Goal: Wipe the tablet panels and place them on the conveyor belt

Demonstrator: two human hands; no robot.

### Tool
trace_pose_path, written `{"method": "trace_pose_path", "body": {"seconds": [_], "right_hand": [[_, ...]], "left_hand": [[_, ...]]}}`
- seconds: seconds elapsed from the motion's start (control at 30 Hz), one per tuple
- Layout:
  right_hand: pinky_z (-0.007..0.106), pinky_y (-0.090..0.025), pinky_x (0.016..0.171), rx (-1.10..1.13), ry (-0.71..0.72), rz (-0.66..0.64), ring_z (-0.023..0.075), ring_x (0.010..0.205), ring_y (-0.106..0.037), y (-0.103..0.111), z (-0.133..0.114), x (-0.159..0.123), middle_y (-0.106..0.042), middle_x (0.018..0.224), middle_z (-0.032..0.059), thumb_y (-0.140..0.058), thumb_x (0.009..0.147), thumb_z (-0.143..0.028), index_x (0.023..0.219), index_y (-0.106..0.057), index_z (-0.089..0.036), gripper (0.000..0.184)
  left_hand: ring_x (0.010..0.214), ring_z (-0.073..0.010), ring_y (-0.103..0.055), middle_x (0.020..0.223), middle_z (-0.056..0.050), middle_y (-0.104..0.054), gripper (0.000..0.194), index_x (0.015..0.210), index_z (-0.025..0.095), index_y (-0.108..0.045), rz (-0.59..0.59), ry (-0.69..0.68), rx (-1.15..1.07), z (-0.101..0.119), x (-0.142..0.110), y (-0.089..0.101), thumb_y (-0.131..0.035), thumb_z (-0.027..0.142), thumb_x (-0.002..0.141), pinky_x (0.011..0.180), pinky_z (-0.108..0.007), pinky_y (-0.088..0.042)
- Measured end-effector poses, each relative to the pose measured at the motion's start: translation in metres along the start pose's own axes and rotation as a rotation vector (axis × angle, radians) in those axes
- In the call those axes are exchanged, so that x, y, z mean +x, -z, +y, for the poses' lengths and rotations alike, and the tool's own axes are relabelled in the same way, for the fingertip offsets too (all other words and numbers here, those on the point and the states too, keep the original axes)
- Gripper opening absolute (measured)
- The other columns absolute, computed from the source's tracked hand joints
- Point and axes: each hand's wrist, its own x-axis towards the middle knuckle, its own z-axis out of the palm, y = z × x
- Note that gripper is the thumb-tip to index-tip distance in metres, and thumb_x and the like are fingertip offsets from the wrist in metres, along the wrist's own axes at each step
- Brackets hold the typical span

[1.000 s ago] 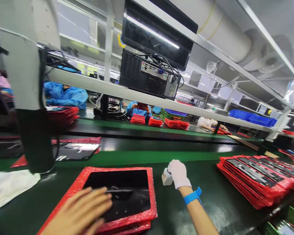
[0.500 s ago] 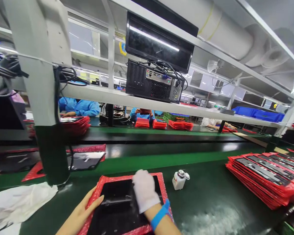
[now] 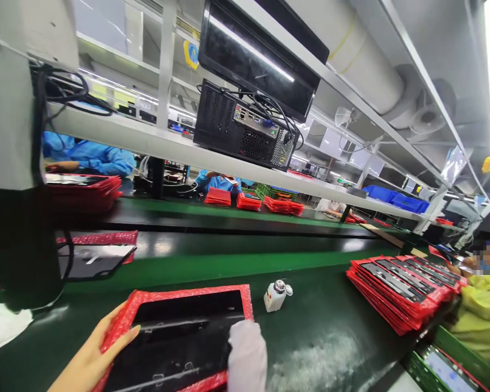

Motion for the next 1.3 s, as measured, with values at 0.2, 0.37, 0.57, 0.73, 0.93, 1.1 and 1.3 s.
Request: {"method": "trace_pose_path", "body": {"seconds": [0.2, 0.37, 0.57, 0.73, 0.93, 1.1, 1.3], "right_hand": [[0.035, -0.055, 0.079, 0.322, 0.145, -0.168, 0.0162, 0.091, -0.063, -0.020, -0.050, 0.026, -0.064, 0.112, 0.0065, -0.056, 0.096, -0.039, 0.113, -0.061, -0.018, 0.027], [0.035, -0.052, 0.078, 0.484, 0.050, -0.211, 0.0168, 0.083, -0.062, -0.014, -0.024, 0.098, -0.067, 0.094, 0.0063, -0.053, 0.093, -0.024, 0.092, -0.066, -0.015, 0.016], [0.031, -0.047, 0.082, 0.890, 0.002, -0.296, 0.0196, 0.089, -0.061, -0.007, -0.006, 0.130, -0.071, 0.090, 0.0053, -0.048, 0.072, -0.012, 0.082, -0.073, -0.019, 0.029], [0.030, -0.047, 0.069, 1.163, -0.062, -0.438, 0.0175, 0.071, -0.060, -0.013, -0.010, 0.135, -0.068, 0.080, 0.0044, -0.042, 0.062, -0.015, 0.090, -0.069, -0.015, 0.039], [0.028, -0.044, 0.068, 1.199, -0.048, -0.477, 0.0150, 0.066, -0.056, 0.031, 0.008, 0.154, -0.063, 0.070, 0.0001, -0.044, 0.060, -0.013, 0.078, -0.064, -0.016, 0.027], [0.034, -0.040, 0.078, 0.578, 0.173, 0.079, 0.0197, 0.083, -0.054, 0.100, 0.007, 0.160, -0.065, 0.085, 0.0051, -0.041, 0.085, -0.015, 0.082, -0.066, -0.020, 0.025], [0.031, -0.034, 0.056, 0.347, 0.571, 0.112, 0.0145, 0.054, -0.048, 0.082, -0.043, 0.083, -0.058, 0.058, 0.0003, -0.030, 0.097, -0.019, 0.065, -0.055, -0.022, 0.041]], "left_hand": [[0.099, -0.0331, -0.065, 0.096, -0.008, -0.071, 0.055, 0.089, 0.024, -0.057, 0.025, -0.055, 0.244, 0.021, -0.007, 0.009, -0.057, 0.071, 0.060, 0.098, -0.045, -0.047], [0.098, -0.0341, -0.064, 0.089, -0.011, -0.071, 0.034, 0.071, 0.024, -0.065, 0.070, -0.194, 0.502, 0.035, -0.010, 0.011, -0.046, 0.051, 0.075, 0.091, -0.050, -0.046], [0.099, -0.0318, -0.053, 0.092, -0.010, -0.064, 0.023, 0.066, 0.026, -0.061, 0.248, -0.299, 0.490, 0.073, -0.021, -0.009, -0.048, 0.041, 0.078, 0.094, -0.050, -0.035], [0.061, -0.0189, -0.051, 0.058, 0.004, -0.046, 0.027, 0.065, 0.027, -0.045, 0.233, -0.180, 0.223, 0.088, -0.025, -0.027, -0.045, 0.048, 0.082, 0.071, -0.032, -0.042], [0.068, -0.0219, -0.067, 0.070, -0.001, -0.068, 0.030, 0.083, 0.024, -0.053, -0.002, 0.072, -0.190, 0.087, -0.036, -0.028, -0.060, 0.051, 0.072, 0.068, -0.034, -0.052], [0.063, -0.0191, -0.070, 0.072, -0.003, -0.074, 0.032, 0.086, 0.019, -0.064, -0.148, 0.327, -0.562, 0.092, -0.040, -0.014, -0.077, 0.020, 0.057, 0.066, -0.028, -0.053], [0.068, -0.0288, -0.073, 0.072, -0.010, -0.076, 0.034, 0.085, 0.017, -0.069, -0.269, 0.475, -0.623, 0.091, -0.043, -0.005, -0.074, 0.045, 0.067, 0.061, -0.037, -0.056]]}}
